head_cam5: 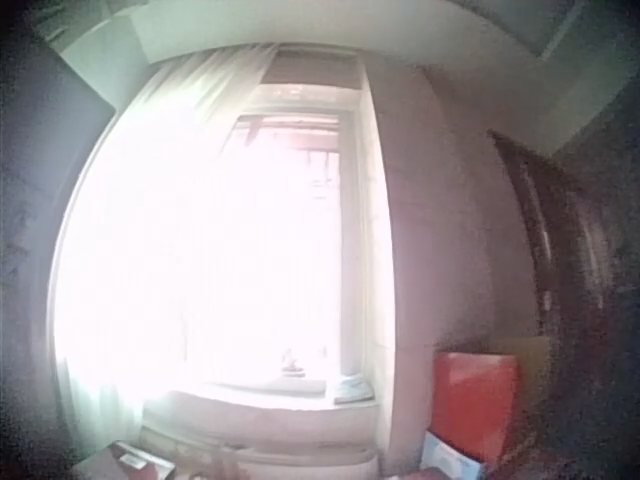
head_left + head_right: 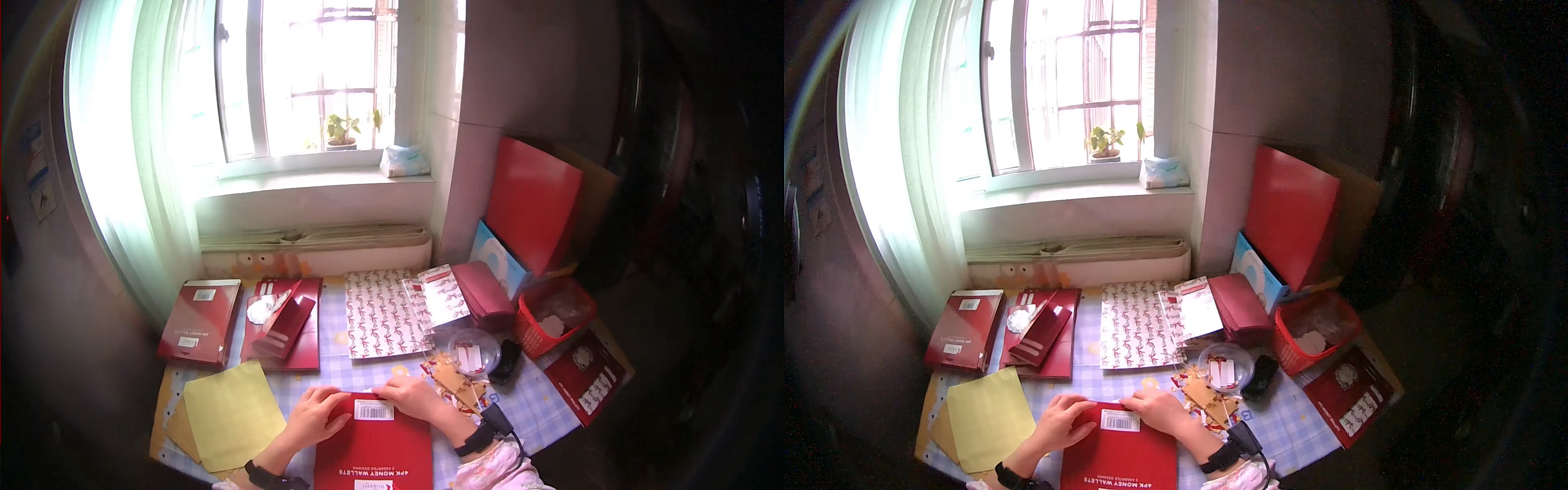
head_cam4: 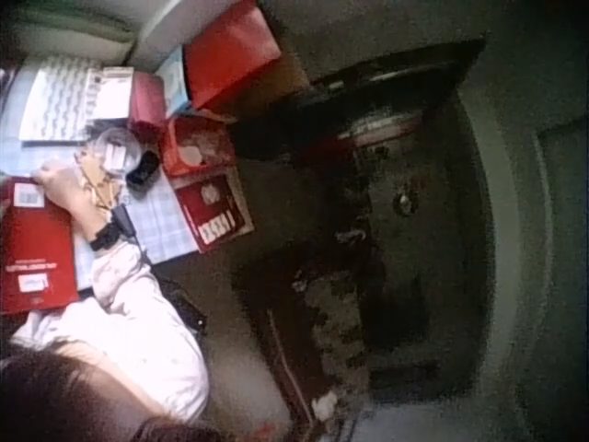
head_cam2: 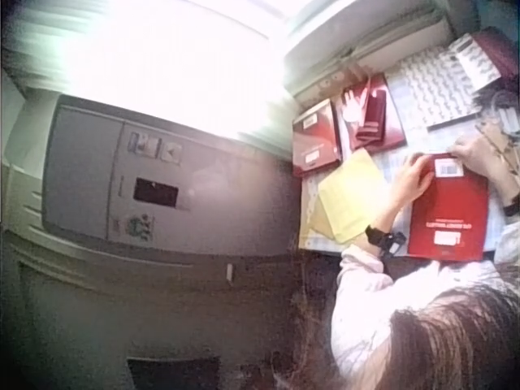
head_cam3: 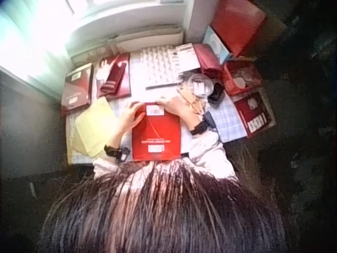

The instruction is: The recorder folds and assembles a red cardboard wallet box and prepares a yellow envelope.

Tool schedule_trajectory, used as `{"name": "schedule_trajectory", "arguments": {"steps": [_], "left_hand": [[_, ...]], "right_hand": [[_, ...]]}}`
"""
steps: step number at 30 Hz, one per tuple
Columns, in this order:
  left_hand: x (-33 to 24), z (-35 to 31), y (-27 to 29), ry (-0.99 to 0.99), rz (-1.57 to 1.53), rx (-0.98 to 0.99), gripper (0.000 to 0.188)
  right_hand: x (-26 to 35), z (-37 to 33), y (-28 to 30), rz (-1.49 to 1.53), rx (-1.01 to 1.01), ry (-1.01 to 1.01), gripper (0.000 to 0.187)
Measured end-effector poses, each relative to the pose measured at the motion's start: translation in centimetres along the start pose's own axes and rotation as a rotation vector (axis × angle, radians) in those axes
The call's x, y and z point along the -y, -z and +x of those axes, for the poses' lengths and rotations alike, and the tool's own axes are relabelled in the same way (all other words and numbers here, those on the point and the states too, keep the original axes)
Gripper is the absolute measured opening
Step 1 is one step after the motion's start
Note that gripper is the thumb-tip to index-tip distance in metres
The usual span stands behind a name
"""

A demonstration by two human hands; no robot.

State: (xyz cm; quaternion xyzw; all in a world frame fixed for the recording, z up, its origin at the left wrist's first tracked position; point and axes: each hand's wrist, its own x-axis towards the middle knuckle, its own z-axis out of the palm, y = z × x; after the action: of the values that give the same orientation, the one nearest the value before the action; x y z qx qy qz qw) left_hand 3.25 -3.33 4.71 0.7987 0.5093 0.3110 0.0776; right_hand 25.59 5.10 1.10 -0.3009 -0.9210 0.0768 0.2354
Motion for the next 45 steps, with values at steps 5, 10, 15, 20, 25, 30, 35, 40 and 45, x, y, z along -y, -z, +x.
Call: {"name": "schedule_trajectory", "arguments": {"steps": [5, 10, 15, 20, 25, 30, 35, 40, 45], "left_hand": [[1.4, -0.8, -1.9, -0.094, 0.177, -0.049, 0.022], [2.3, -1.4, -3.0, 0.071, -0.073, 0.05, 0.016], [2.2, -1.4, -2.8, 0.173, -0.136, 0.088, 0.013], [2.8, -1.7, -3.0, 0.214, -0.177, 0.119, 0.013], [3.4, -1.5, -3.1, 0.161, -0.226, 0.141, 0.013], [3.4, -1.4, -3.0, 0.161, -0.205, 0.149, 0.013], [3.1, -1.0, -1.7, 0.205, -0.172, 0.197, 0.016], [4.4, -1.1, 0.0, 0.174, -0.19, 0.384, 0.019], [5.1, -1.4, 0.7, 0.122, -0.16, 0.381, 0.015]], "right_hand": [[2.3, 0.4, -1.6, 0.005, -0.066, 0.2, 0.014], [3.4, -0.1, -1.9, 0.151, -0.071, -0.021, 0.011], [3.4, -0.1, -1.7, 0.254, -0.016, -0.066, 0.012], [3.9, 0.0, -1.6, 0.228, -0.016, -0.037, 0.012], [3.8, -0.1, -1.8, 0.197, -0.007, -0.004, 0.012], [3.7, 0.0, -1.8, 0.162, 0.008, 0.013, 0.013], [3.7, 0.1, -1.4, 0.167, 0.018, 0.013, 0.012], [3.5, 0.2, -1.3, 0.153, 0.009, 0.035, 0.012], [3.5, 0.2, -1.4, 0.136, 0.005, 0.047, 0.015]]}}
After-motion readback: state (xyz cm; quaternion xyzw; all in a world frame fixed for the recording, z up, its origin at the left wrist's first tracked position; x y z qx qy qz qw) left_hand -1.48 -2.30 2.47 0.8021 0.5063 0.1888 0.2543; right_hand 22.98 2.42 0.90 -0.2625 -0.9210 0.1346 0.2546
